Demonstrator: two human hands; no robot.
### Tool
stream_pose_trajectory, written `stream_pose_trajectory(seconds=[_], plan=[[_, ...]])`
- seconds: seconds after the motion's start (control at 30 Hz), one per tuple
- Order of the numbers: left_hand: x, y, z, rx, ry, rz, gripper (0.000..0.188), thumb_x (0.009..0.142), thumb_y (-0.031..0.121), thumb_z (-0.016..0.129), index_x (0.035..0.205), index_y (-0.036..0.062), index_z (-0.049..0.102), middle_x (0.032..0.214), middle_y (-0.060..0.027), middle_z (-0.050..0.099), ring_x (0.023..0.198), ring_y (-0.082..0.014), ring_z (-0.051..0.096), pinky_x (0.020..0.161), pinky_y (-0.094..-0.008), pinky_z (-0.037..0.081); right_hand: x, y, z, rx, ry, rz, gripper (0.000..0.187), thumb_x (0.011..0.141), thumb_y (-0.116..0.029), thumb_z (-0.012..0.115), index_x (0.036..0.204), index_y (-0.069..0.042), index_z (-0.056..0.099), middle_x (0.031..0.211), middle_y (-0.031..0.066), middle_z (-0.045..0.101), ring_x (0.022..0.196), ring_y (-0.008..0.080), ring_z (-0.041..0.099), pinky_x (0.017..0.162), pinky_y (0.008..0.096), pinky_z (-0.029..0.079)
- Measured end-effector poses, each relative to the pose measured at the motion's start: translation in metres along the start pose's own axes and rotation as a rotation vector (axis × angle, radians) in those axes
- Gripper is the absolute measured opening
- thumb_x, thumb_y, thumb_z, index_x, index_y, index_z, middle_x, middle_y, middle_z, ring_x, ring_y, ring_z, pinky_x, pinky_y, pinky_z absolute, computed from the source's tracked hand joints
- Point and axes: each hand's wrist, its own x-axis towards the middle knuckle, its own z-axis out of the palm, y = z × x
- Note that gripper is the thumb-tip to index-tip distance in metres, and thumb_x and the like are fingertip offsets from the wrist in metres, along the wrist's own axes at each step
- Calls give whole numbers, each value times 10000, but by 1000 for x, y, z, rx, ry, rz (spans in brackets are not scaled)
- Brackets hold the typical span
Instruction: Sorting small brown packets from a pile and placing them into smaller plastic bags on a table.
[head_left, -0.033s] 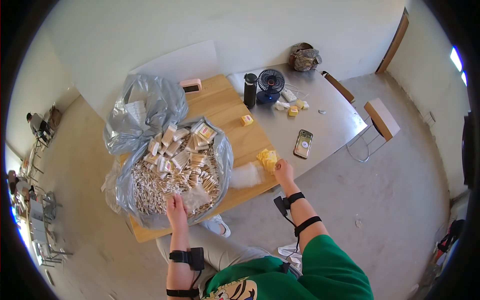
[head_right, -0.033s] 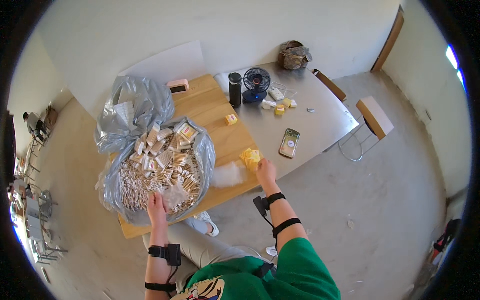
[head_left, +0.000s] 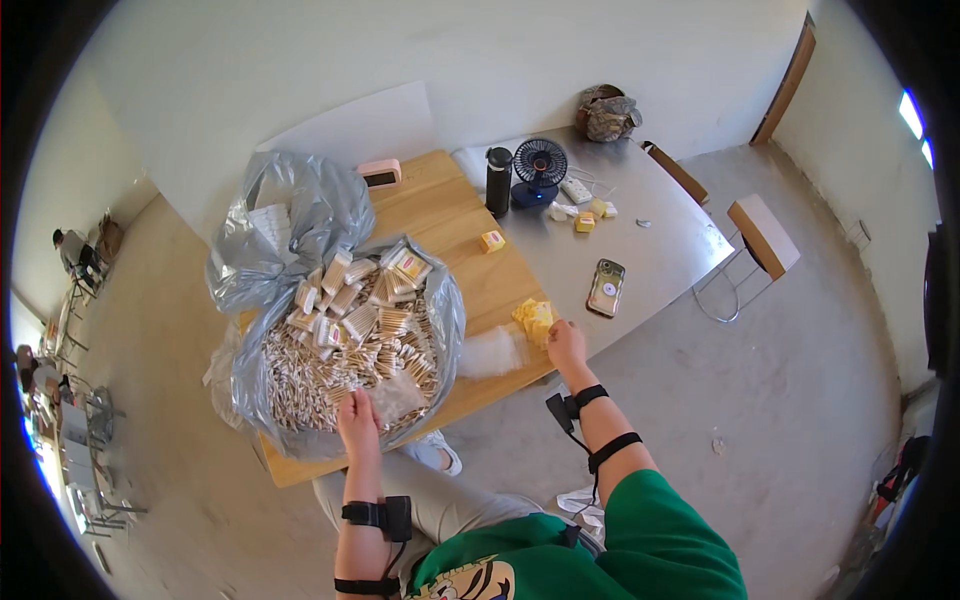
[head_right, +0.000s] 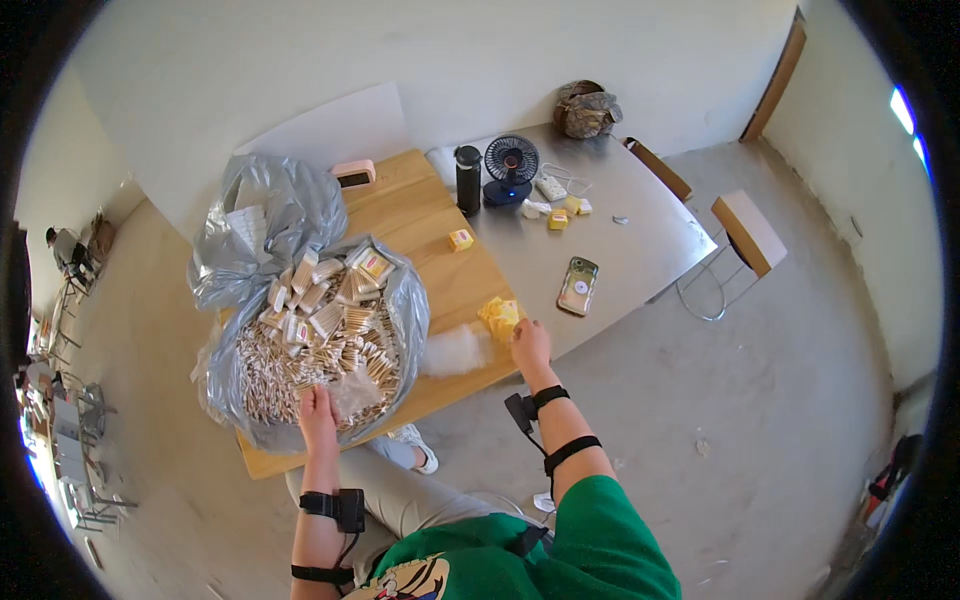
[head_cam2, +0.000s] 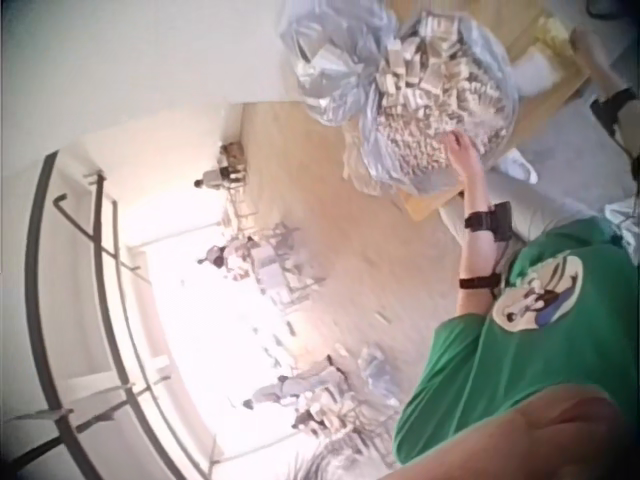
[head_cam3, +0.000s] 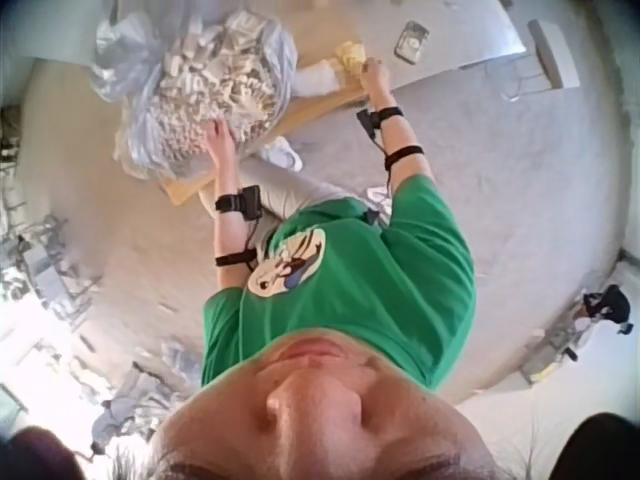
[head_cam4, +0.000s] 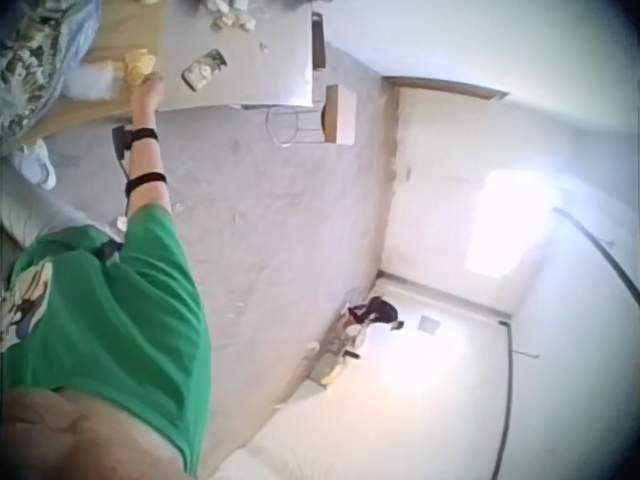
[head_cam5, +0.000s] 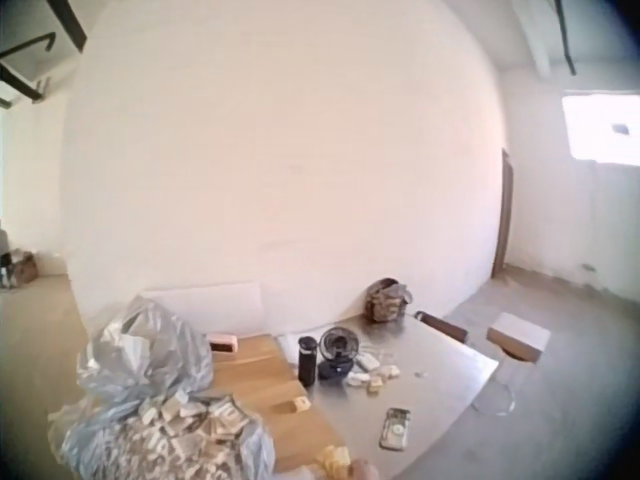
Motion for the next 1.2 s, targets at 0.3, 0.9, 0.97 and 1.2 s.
stream_pose_trajectory(seconds=[0.3,0.9,0.97,1.2], plan=[[-21,7,96,43,-251,-36,280,967,232,480,745,62,466,530,15,428,424,-62,404,383,-230,326,-52,-78,-26,831,-345,161,190,869,-136,605,1017,-53,520,798,38,561,708,138,586,580,266,461],[33,-16,-35,745,193,522,177,872,100,553,1018,2,532,868,-151,541,828,-324,525,727,-413,432,-38,-125,-5,16,-82,-182,486,727,-126,673,1148,23,483,1158,194,487,1125,344,457,913,451,391],[35,-16,-46,749,209,481,184,872,99,553,1023,-3,528,866,-150,539,833,-329,519,723,-416,432,-41,-126,2,-162,65,-346,530,737,-186,662,1198,13,494,1270,190,444,1222,342,400,987,461,344],[61,-30,-59,1067,147,430,515,853,158,600,1329,77,422,1376,-152,400,1260,-358,366,1035,-475,292,-46,-111,63,-297,-286,-585,662,756,-351,626,1328,-63,457,1462,144,296,1380,317,206,1114,520,109]])
